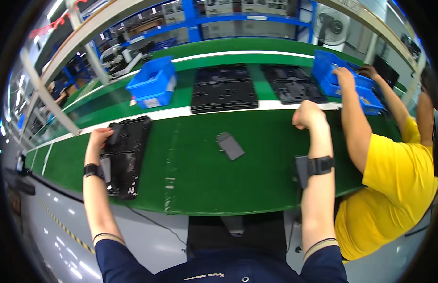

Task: Assembling black plastic components into housing units on a factory production line.

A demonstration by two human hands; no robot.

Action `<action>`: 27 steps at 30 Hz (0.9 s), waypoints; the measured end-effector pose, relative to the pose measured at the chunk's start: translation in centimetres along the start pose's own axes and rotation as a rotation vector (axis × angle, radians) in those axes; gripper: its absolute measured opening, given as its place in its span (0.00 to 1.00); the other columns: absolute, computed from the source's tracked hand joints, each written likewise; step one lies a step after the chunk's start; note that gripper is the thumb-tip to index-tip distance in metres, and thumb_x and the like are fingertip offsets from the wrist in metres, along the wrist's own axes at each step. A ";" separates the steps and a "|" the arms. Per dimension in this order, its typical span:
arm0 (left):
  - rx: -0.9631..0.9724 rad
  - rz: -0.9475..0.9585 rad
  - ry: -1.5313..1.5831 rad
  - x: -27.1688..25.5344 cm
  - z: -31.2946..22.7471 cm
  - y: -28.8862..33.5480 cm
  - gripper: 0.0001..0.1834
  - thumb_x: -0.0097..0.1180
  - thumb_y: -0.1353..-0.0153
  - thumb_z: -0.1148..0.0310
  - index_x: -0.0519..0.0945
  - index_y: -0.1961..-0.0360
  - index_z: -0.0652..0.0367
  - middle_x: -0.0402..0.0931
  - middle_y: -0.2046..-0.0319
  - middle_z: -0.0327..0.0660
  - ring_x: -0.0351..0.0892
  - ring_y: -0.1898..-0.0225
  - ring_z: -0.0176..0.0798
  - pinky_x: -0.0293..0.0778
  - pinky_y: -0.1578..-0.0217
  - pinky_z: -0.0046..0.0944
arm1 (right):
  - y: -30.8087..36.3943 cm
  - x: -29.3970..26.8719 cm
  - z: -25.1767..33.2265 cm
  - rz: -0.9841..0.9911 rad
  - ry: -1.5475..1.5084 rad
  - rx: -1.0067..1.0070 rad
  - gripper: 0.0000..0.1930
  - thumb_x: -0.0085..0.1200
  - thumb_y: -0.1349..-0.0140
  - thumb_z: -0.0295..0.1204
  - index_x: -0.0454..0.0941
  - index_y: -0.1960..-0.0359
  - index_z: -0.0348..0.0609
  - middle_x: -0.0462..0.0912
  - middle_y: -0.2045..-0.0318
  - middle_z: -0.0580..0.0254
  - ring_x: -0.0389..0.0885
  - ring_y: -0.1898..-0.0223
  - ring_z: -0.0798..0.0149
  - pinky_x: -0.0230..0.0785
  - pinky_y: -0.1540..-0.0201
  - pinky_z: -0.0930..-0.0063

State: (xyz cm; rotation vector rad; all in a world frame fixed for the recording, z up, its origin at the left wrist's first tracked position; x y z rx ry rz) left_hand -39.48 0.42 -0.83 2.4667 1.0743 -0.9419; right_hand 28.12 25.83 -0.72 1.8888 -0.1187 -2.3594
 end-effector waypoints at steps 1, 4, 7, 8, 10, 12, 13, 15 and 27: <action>-0.003 -0.022 0.004 0.1 0.6 -0.7 0.13 0.63 0.52 0.67 0.81 0.64 0.55 0.71 0.84 0.29 0.60 0.89 0.24 0.51 0.90 0.26 | -0.6 0.4 0.0 -0.025 -0.042 -0.017 0.16 0.61 0.67 0.24 0.81 0.70 0.38 0.82 0.67 0.49 0.82 0.62 0.56 0.74 0.60 0.66; -0.147 -0.099 0.066 0.2 1.3 0.3 0.14 0.62 0.51 0.67 0.81 0.62 0.54 0.71 0.84 0.29 0.58 0.89 0.26 0.52 0.89 0.30 | 0.0 0.3 1.3 0.025 -0.004 -0.019 0.20 0.65 0.65 0.28 0.79 0.65 0.39 0.81 0.64 0.49 0.80 0.59 0.56 0.73 0.56 0.65; 0.030 0.005 -0.069 0.7 1.0 -0.1 0.16 0.65 0.55 0.60 0.82 0.64 0.52 0.74 0.82 0.31 0.64 0.87 0.27 0.61 0.85 0.32 | -0.2 0.9 0.7 -0.021 -0.024 -0.019 0.25 0.66 0.65 0.31 0.76 0.60 0.39 0.81 0.63 0.50 0.79 0.56 0.55 0.71 0.54 0.65; 0.071 -0.005 -0.281 1.6 -1.3 1.3 0.17 0.66 0.56 0.57 0.82 0.65 0.51 0.76 0.81 0.31 0.66 0.86 0.27 0.64 0.84 0.32 | 0.2 1.3 0.9 0.050 -0.045 0.005 0.27 0.65 0.64 0.31 0.75 0.58 0.39 0.79 0.59 0.49 0.77 0.54 0.54 0.71 0.52 0.65; 0.090 -0.221 -0.493 0.2 -0.9 -0.2 0.22 0.67 0.60 0.54 0.82 0.63 0.53 0.81 0.70 0.40 0.80 0.69 0.39 0.74 0.66 0.37 | 1.8 0.1 2.5 -0.118 0.077 0.006 0.24 0.62 0.60 0.29 0.74 0.57 0.39 0.78 0.57 0.50 0.76 0.53 0.54 0.70 0.52 0.64; 0.175 -0.426 -0.430 -0.6 -2.6 1.3 0.21 0.63 0.57 0.58 0.81 0.60 0.54 0.79 0.61 0.47 0.78 0.56 0.43 0.71 0.53 0.39 | 2.1 0.5 3.9 -0.232 0.150 -0.021 0.13 0.57 0.55 0.23 0.77 0.64 0.38 0.79 0.61 0.47 0.78 0.56 0.54 0.72 0.55 0.62; 0.228 -0.467 -0.369 -1.4 -3.4 1.7 0.19 0.61 0.54 0.64 0.80 0.59 0.55 0.79 0.61 0.47 0.78 0.57 0.42 0.70 0.53 0.38 | 1.5 0.9 4.6 -0.293 0.155 -0.062 0.12 0.57 0.55 0.22 0.77 0.65 0.38 0.79 0.63 0.47 0.79 0.57 0.53 0.72 0.56 0.63; 0.313 -0.407 -0.221 -1.1 -6.6 3.5 0.16 0.58 0.53 0.69 0.80 0.60 0.57 0.80 0.65 0.46 0.80 0.61 0.41 0.72 0.57 0.37 | 1.5 1.2 5.4 -0.347 0.164 -0.097 0.11 0.56 0.56 0.21 0.77 0.67 0.37 0.80 0.64 0.48 0.79 0.59 0.53 0.73 0.57 0.63; 0.782 0.396 -0.155 24.7 -22.7 23.0 0.36 0.68 0.64 0.47 0.77 0.60 0.67 0.73 0.69 0.48 0.74 0.67 0.41 0.72 0.64 0.37 | 6.2 1.7 10.8 0.140 -0.718 -0.671 0.06 0.61 0.67 0.25 0.79 0.83 0.38 0.78 0.85 0.62 0.76 0.80 0.72 0.68 0.74 0.78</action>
Point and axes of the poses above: each hand's wrist, its own y-axis away from the middle knuckle, its own x-axis out of the palm, z = x × y, the point moved 7 cm from there along -y, towards the middle knuckle
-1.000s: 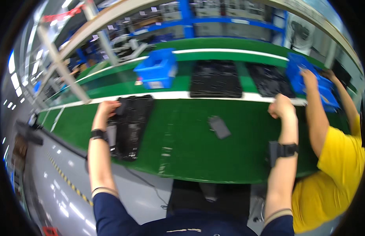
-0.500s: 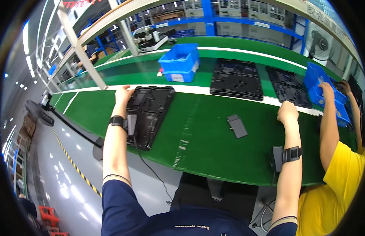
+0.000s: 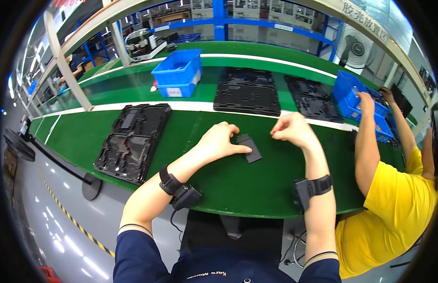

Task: Assembling black plastic components into housing units on a factory production line.

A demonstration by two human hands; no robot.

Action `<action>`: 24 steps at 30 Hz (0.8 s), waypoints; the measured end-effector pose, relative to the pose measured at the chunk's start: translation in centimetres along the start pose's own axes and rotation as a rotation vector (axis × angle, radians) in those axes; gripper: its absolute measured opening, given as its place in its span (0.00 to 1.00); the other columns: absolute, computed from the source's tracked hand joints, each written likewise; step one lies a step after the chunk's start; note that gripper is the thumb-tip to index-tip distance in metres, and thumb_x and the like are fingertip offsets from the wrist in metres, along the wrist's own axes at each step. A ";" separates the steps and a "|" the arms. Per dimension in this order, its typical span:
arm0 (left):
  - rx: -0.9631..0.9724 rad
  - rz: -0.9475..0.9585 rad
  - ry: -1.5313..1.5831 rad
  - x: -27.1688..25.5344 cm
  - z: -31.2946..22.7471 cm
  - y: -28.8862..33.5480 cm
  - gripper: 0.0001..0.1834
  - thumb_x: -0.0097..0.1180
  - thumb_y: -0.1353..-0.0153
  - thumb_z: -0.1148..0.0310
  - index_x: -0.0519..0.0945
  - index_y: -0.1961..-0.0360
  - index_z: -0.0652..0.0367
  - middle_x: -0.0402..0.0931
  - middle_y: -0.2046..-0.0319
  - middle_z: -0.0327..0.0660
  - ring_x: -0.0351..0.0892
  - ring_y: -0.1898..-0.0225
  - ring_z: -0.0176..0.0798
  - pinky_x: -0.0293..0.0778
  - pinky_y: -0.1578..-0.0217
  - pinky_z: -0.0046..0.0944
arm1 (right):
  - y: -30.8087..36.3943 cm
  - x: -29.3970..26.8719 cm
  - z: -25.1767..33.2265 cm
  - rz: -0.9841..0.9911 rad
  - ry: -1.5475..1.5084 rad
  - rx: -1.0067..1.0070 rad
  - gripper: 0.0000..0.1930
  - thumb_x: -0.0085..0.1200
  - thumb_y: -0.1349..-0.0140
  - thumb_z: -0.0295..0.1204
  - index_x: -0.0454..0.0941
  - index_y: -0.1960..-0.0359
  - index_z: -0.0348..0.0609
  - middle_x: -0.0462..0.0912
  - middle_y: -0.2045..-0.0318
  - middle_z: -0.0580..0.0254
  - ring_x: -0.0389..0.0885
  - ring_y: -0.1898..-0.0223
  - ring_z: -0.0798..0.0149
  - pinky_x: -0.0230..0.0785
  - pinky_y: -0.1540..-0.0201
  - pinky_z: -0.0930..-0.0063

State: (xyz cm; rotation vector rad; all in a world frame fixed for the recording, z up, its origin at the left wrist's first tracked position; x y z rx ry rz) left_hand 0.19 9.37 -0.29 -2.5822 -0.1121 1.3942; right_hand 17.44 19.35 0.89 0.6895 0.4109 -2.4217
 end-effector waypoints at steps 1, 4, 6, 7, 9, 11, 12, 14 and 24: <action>0.020 0.004 0.010 0.6 -0.3 -0.4 0.36 0.68 0.64 0.47 0.77 0.60 0.67 0.73 0.69 0.48 0.74 0.67 0.41 0.72 0.64 0.37 | 0.0 0.5 0.1 0.017 -0.029 -0.053 0.07 0.61 0.67 0.25 0.79 0.83 0.37 0.77 0.85 0.61 0.75 0.80 0.73 0.68 0.74 0.78; -0.072 0.074 -0.061 1.7 0.7 -1.1 0.33 0.68 0.67 0.46 0.77 0.68 0.64 0.72 0.65 0.49 0.73 0.60 0.45 0.71 0.59 0.40 | -0.3 1.1 -0.3 0.016 0.029 -0.046 0.07 0.60 0.64 0.22 0.77 0.79 0.34 0.78 0.82 0.63 0.76 0.79 0.73 0.68 0.73 0.80; -0.061 0.077 -0.036 1.8 0.9 -1.5 0.33 0.70 0.68 0.47 0.75 0.66 0.64 0.72 0.67 0.49 0.74 0.63 0.43 0.71 0.61 0.38 | -0.7 1.1 -1.0 0.018 -0.017 -0.011 0.09 0.60 0.65 0.22 0.79 0.77 0.35 0.79 0.81 0.63 0.76 0.78 0.73 0.69 0.73 0.80; -0.061 0.071 -0.016 1.8 0.6 -1.6 0.34 0.71 0.68 0.49 0.74 0.65 0.64 0.73 0.68 0.48 0.74 0.65 0.41 0.71 0.63 0.36 | -0.7 1.0 -1.4 0.010 -0.056 0.013 0.10 0.60 0.66 0.23 0.79 0.77 0.36 0.79 0.82 0.62 0.77 0.79 0.71 0.69 0.73 0.79; -0.153 0.160 0.263 2.5 0.9 -1.8 0.31 0.73 0.65 0.62 0.69 0.62 0.63 0.74 0.74 0.41 0.74 0.70 0.31 0.70 0.68 0.30 | -0.6 0.7 -1.7 0.038 -0.164 0.111 0.11 0.60 0.64 0.22 0.80 0.74 0.36 0.80 0.80 0.62 0.77 0.78 0.74 0.69 0.74 0.82; -0.158 0.211 0.454 3.3 0.5 -1.4 0.30 0.69 0.59 0.69 0.68 0.56 0.64 0.76 0.73 0.40 0.74 0.68 0.29 0.70 0.65 0.29 | -0.4 0.7 -1.3 0.050 -0.217 0.088 0.10 0.60 0.61 0.23 0.80 0.73 0.37 0.80 0.80 0.63 0.77 0.78 0.74 0.68 0.75 0.83; -0.158 0.208 0.457 3.5 0.4 -1.1 0.30 0.69 0.59 0.69 0.68 0.56 0.64 0.76 0.73 0.40 0.74 0.68 0.29 0.70 0.65 0.29 | -0.4 0.7 -1.2 0.052 -0.213 0.087 0.10 0.60 0.61 0.23 0.80 0.73 0.37 0.80 0.80 0.63 0.77 0.78 0.74 0.68 0.75 0.83; -0.198 0.135 0.914 3.5 0.1 -0.4 0.27 0.65 0.53 0.70 0.70 0.51 0.63 0.77 0.70 0.39 0.75 0.65 0.32 0.70 0.61 0.32 | -0.2 0.7 -1.1 0.047 -0.274 0.112 0.09 0.62 0.57 0.26 0.80 0.73 0.39 0.80 0.78 0.64 0.77 0.78 0.75 0.69 0.74 0.82; -0.374 0.132 1.184 2.3 0.2 0.5 0.16 0.60 0.46 0.67 0.76 0.56 0.60 0.77 0.60 0.37 0.75 0.59 0.30 0.72 0.58 0.33 | 0.7 0.4 3.2 -0.096 -0.405 -0.056 0.09 0.61 0.49 0.31 0.79 0.69 0.40 0.80 0.73 0.68 0.76 0.70 0.76 0.69 0.68 0.82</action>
Point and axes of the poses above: each hand's wrist, its own y-axis away from the middle knuckle, its own x-axis out of the palm, z = x × y, the point moved 7 cm from there along -y, towards the middle knuckle
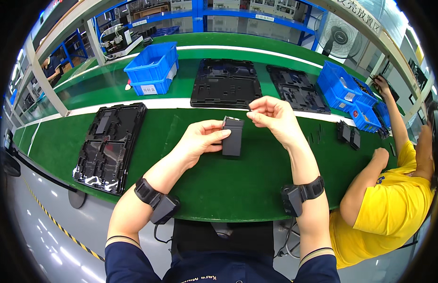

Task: Assembling black plastic components into housing units on a factory production line.

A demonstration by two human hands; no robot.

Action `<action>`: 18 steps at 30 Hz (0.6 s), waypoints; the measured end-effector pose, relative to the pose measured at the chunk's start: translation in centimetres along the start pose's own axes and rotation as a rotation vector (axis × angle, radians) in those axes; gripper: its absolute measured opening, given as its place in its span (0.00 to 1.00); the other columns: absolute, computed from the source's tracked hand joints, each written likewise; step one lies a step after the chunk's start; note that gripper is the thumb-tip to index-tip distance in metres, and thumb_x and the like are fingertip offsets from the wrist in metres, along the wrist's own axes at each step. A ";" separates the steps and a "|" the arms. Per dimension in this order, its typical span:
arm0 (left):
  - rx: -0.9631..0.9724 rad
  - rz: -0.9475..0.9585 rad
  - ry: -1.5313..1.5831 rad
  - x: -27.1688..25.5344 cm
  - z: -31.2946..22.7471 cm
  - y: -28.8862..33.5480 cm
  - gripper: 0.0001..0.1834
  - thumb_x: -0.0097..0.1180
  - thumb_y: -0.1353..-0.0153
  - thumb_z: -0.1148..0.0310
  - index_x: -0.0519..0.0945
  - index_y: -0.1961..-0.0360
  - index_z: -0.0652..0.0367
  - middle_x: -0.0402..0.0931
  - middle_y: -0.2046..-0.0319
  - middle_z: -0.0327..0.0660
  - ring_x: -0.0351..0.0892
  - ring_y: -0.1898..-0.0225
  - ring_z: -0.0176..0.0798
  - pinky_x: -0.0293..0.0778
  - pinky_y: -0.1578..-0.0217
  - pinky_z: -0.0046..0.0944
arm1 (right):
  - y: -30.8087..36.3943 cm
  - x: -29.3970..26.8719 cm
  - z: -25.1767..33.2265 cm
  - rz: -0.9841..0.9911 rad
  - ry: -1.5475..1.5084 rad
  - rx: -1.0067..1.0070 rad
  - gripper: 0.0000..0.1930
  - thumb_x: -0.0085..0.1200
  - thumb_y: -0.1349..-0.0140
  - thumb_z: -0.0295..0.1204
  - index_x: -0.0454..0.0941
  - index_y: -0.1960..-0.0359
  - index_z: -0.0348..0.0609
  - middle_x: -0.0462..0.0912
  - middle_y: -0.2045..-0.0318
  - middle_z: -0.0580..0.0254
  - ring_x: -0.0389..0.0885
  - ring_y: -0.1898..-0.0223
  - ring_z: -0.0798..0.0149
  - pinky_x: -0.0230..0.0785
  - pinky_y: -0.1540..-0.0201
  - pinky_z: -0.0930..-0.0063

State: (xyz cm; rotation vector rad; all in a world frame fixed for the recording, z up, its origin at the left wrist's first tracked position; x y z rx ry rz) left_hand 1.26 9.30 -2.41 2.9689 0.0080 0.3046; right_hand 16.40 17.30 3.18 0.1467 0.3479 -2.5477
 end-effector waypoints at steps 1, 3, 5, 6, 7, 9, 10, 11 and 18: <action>0.090 0.003 -0.029 0.2 -0.7 0.1 0.17 0.60 0.46 0.67 0.76 0.56 0.60 0.77 0.61 0.37 0.75 0.60 0.30 0.72 0.59 0.32 | 0.0 0.3 0.4 0.009 0.081 -0.033 0.10 0.61 0.49 0.32 0.79 0.68 0.40 0.80 0.72 0.68 0.76 0.69 0.76 0.70 0.67 0.81; 0.111 -0.024 -0.067 -0.1 -0.7 0.1 0.17 0.61 0.47 0.68 0.76 0.56 0.61 0.77 0.61 0.38 0.75 0.60 0.30 0.72 0.59 0.32 | 0.1 0.8 0.4 0.019 0.098 -0.025 0.10 0.61 0.49 0.32 0.80 0.67 0.41 0.80 0.72 0.67 0.76 0.69 0.76 0.70 0.66 0.81; 0.134 -0.051 -0.105 -0.4 -0.8 0.2 0.18 0.61 0.48 0.69 0.76 0.55 0.62 0.77 0.62 0.38 0.75 0.60 0.30 0.72 0.60 0.31 | 0.1 1.2 0.2 0.026 0.090 0.023 0.10 0.61 0.48 0.33 0.81 0.67 0.41 0.80 0.72 0.67 0.76 0.68 0.75 0.71 0.67 0.80; 0.153 -0.051 -0.076 -0.3 -1.0 0.1 0.18 0.62 0.48 0.71 0.76 0.55 0.62 0.77 0.62 0.39 0.76 0.61 0.30 0.72 0.60 0.31 | 0.1 1.2 0.1 0.035 0.079 0.029 0.10 0.60 0.48 0.34 0.81 0.67 0.41 0.80 0.71 0.67 0.76 0.68 0.75 0.71 0.67 0.79; 0.174 -0.052 -0.047 -0.3 -1.2 0.1 0.19 0.62 0.49 0.72 0.76 0.55 0.63 0.77 0.62 0.39 0.76 0.62 0.30 0.72 0.61 0.30 | 0.2 1.3 0.0 0.034 0.079 0.031 0.10 0.60 0.48 0.34 0.81 0.67 0.41 0.80 0.71 0.67 0.76 0.68 0.75 0.71 0.67 0.79; 0.214 -0.013 -0.034 -0.5 -1.1 -0.3 0.19 0.62 0.49 0.72 0.76 0.55 0.61 0.78 0.62 0.39 0.77 0.63 0.29 0.73 0.63 0.28 | 0.4 1.6 -0.5 0.024 0.002 0.100 0.10 0.60 0.47 0.34 0.81 0.68 0.42 0.80 0.71 0.68 0.76 0.68 0.75 0.72 0.67 0.79; 0.237 -0.016 -0.067 -0.6 -1.2 -0.4 0.19 0.62 0.49 0.73 0.76 0.55 0.61 0.78 0.62 0.39 0.77 0.63 0.29 0.73 0.63 0.28 | 0.4 1.7 -0.6 0.025 0.002 0.099 0.10 0.60 0.47 0.34 0.81 0.68 0.42 0.80 0.71 0.68 0.76 0.68 0.75 0.72 0.67 0.79; 0.260 -0.020 -0.099 -0.8 -1.2 -0.4 0.19 0.61 0.49 0.74 0.76 0.54 0.62 0.78 0.62 0.40 0.77 0.64 0.29 0.73 0.63 0.28 | 0.3 1.8 -1.1 0.005 -0.029 0.119 0.09 0.59 0.47 0.34 0.81 0.68 0.42 0.80 0.71 0.68 0.76 0.68 0.75 0.72 0.67 0.79; 0.299 -0.019 -0.113 -0.8 -1.2 -0.5 0.18 0.61 0.49 0.75 0.76 0.55 0.63 0.78 0.63 0.41 0.77 0.64 0.31 0.74 0.63 0.29 | 0.3 2.1 -1.6 -0.020 -0.062 0.096 0.10 0.59 0.46 0.34 0.81 0.68 0.42 0.81 0.72 0.67 0.77 0.71 0.75 0.71 0.69 0.82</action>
Point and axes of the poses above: each hand's wrist, its own y-axis away from the middle knuckle, its own x-axis out of the palm, z = x × y, the point moved 7 cm from there along -y, towards the middle knuckle
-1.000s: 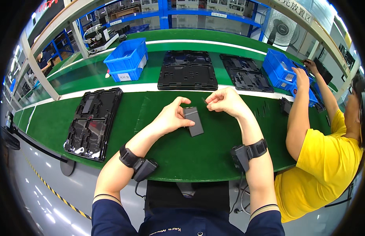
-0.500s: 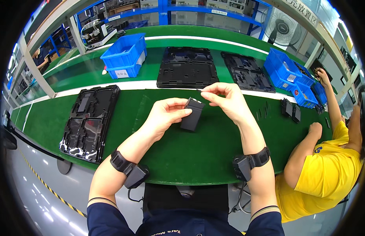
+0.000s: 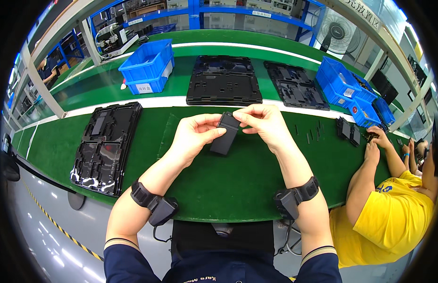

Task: Assembling black plastic components into housing units on a factory production line.

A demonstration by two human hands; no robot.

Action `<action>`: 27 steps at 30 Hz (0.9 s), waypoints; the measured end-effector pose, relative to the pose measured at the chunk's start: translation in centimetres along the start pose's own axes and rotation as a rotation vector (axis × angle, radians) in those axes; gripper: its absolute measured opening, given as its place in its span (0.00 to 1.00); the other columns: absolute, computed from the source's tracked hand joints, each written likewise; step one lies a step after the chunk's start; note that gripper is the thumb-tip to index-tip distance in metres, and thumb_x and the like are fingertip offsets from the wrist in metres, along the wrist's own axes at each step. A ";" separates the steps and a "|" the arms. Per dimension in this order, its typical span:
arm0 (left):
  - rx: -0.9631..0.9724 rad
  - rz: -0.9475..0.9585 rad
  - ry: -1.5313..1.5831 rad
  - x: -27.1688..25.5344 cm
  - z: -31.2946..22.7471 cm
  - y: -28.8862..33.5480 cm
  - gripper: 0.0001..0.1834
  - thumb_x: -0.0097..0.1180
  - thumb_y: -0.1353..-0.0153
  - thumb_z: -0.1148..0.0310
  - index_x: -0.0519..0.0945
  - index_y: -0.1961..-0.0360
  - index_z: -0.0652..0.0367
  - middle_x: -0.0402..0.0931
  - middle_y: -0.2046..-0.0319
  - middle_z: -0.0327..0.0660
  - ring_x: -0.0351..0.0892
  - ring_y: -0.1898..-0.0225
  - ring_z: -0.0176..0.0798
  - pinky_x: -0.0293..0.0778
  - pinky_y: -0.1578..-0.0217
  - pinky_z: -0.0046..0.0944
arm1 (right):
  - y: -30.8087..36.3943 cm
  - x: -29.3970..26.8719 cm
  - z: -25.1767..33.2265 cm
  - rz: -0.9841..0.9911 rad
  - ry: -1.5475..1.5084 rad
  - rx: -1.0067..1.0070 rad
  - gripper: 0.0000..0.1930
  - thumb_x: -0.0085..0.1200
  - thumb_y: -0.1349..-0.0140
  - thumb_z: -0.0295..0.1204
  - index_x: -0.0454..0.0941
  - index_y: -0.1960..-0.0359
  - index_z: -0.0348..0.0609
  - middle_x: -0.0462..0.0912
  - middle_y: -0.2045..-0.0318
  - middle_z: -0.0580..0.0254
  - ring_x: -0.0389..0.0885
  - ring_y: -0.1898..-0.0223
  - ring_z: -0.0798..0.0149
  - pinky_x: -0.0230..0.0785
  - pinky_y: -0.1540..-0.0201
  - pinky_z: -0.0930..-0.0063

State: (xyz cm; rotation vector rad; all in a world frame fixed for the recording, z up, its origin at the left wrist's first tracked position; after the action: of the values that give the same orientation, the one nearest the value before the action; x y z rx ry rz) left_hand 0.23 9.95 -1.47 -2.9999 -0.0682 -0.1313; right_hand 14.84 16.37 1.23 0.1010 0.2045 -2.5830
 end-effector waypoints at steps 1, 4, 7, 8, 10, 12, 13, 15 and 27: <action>-0.004 -0.001 0.001 0.0 -0.1 0.1 0.18 0.61 0.49 0.75 0.76 0.55 0.63 0.78 0.64 0.41 0.77 0.64 0.31 0.74 0.64 0.29 | 0.0 0.0 0.0 0.000 0.000 0.000 0.10 0.59 0.46 0.34 0.81 0.68 0.42 0.81 0.72 0.67 0.77 0.71 0.75 0.71 0.69 0.82; -0.016 -0.004 -0.003 0.1 -0.2 0.2 0.18 0.61 0.50 0.75 0.76 0.56 0.63 0.78 0.64 0.40 0.77 0.65 0.30 0.74 0.66 0.28 | 0.0 0.0 0.0 -0.005 -0.003 -0.007 0.09 0.59 0.46 0.34 0.81 0.68 0.42 0.81 0.73 0.66 0.78 0.72 0.75 0.71 0.69 0.82; -0.027 -0.001 -0.007 0.1 -0.4 0.3 0.18 0.61 0.50 0.76 0.76 0.56 0.63 0.78 0.64 0.40 0.77 0.66 0.28 0.74 0.67 0.27 | 0.1 0.1 0.1 0.030 0.036 0.023 0.08 0.58 0.45 0.33 0.81 0.69 0.43 0.80 0.71 0.67 0.77 0.69 0.75 0.72 0.66 0.81; -0.032 0.006 -0.006 0.1 -0.4 0.4 0.18 0.62 0.51 0.76 0.76 0.56 0.63 0.78 0.65 0.39 0.77 0.66 0.28 0.73 0.68 0.26 | 0.1 0.2 0.1 0.053 0.070 0.033 0.08 0.58 0.46 0.34 0.81 0.69 0.43 0.80 0.72 0.67 0.77 0.69 0.75 0.72 0.67 0.81; -0.041 0.014 -0.020 0.4 -0.6 0.4 0.18 0.62 0.51 0.77 0.76 0.56 0.63 0.78 0.65 0.39 0.77 0.66 0.28 0.73 0.69 0.26 | 0.1 -0.1 0.2 0.072 0.104 0.044 0.09 0.58 0.46 0.34 0.81 0.70 0.42 0.80 0.73 0.67 0.77 0.70 0.75 0.72 0.67 0.81; -0.054 0.025 -0.034 0.7 -0.6 0.5 0.18 0.62 0.51 0.77 0.77 0.56 0.63 0.78 0.65 0.39 0.77 0.66 0.27 0.72 0.69 0.25 | 0.2 -0.3 0.2 0.145 0.183 0.078 0.10 0.60 0.47 0.36 0.81 0.72 0.42 0.80 0.74 0.68 0.78 0.71 0.75 0.71 0.68 0.82; -0.062 0.047 -0.046 1.0 -0.6 0.6 0.18 0.62 0.51 0.77 0.77 0.56 0.63 0.78 0.65 0.39 0.77 0.66 0.27 0.72 0.70 0.25 | 0.2 -0.5 0.4 0.141 0.180 0.082 0.10 0.60 0.47 0.36 0.81 0.72 0.42 0.80 0.74 0.68 0.78 0.71 0.75 0.71 0.68 0.82; -0.075 0.075 -0.057 1.5 -0.7 0.7 0.18 0.62 0.52 0.77 0.77 0.56 0.63 0.78 0.65 0.39 0.77 0.67 0.27 0.72 0.70 0.25 | 0.4 -0.6 0.0 0.227 0.203 0.186 0.11 0.60 0.48 0.37 0.81 0.72 0.43 0.80 0.75 0.68 0.78 0.73 0.75 0.71 0.69 0.82; -0.067 0.028 -0.025 0.1 -1.5 0.8 0.19 0.64 0.54 0.77 0.77 0.57 0.64 0.79 0.66 0.40 0.77 0.68 0.29 0.73 0.71 0.25 | -0.1 1.9 -1.5 0.218 -0.206 0.125 0.10 0.58 0.45 0.36 0.76 0.73 0.42 0.74 0.77 0.72 0.70 0.77 0.81 0.76 0.72 0.81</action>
State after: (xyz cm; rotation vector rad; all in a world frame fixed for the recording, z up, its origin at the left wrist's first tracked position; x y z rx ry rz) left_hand 0.24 8.94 -0.10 -3.0686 -0.0245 -0.0952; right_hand 13.22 15.77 -0.40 -0.0926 -0.0422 -2.3668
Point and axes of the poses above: each hand's wrist, its own y-axis away from the middle knuckle, its own x-axis out of the palm, z = x × y, the point moved 7 cm from there along -y, towards the middle knuckle
